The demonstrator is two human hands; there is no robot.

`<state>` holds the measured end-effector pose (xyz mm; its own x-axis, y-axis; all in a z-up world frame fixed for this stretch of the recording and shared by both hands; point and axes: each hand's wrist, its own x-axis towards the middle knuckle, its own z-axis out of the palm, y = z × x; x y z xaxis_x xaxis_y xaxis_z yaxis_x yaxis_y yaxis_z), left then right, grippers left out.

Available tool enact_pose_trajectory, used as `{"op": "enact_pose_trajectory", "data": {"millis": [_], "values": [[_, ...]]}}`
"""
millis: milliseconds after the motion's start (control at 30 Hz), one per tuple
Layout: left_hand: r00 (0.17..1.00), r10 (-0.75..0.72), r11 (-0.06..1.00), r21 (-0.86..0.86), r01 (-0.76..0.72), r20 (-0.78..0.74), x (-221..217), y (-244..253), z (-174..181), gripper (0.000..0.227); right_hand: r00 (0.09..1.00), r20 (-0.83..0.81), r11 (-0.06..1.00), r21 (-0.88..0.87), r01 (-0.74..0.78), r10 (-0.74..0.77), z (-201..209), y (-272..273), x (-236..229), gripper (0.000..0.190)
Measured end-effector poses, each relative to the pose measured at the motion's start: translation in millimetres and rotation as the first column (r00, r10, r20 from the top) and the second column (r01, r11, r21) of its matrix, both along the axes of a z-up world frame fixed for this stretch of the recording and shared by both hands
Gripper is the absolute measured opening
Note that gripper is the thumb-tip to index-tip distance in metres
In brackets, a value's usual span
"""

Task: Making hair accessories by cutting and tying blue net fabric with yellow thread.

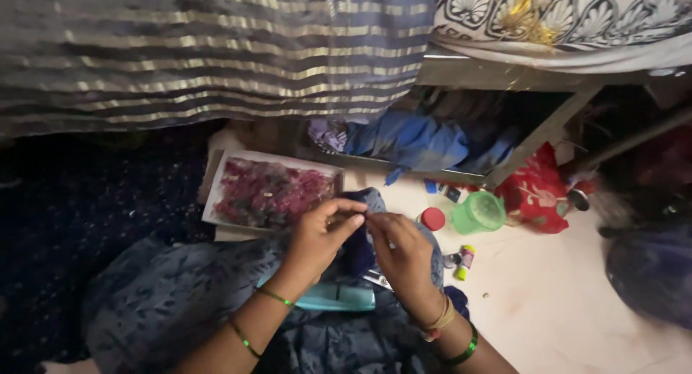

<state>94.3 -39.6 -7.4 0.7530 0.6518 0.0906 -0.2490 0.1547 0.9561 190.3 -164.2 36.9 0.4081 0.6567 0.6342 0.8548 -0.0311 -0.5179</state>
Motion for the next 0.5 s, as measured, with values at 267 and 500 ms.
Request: {"op": "enact_pose_trajectory", "data": {"millis": [267, 500], "values": [[0.996, 0.084, 0.988, 0.127, -0.088, 0.040, -6.2, 1.2, -0.6, 0.013, 0.996, 0.095, 1.000, 0.021, 0.003, -0.005, 1.0, 7.3, -6.7, 0.019], [0.995, 0.097, 0.971, 0.220, -0.096, 0.007, -16.4, 3.7, 10.2, 0.013, 0.993, 0.107, 0.998, -0.037, -0.051, 0.055, -6.0, 19.0, 2.8, 0.018]]}}
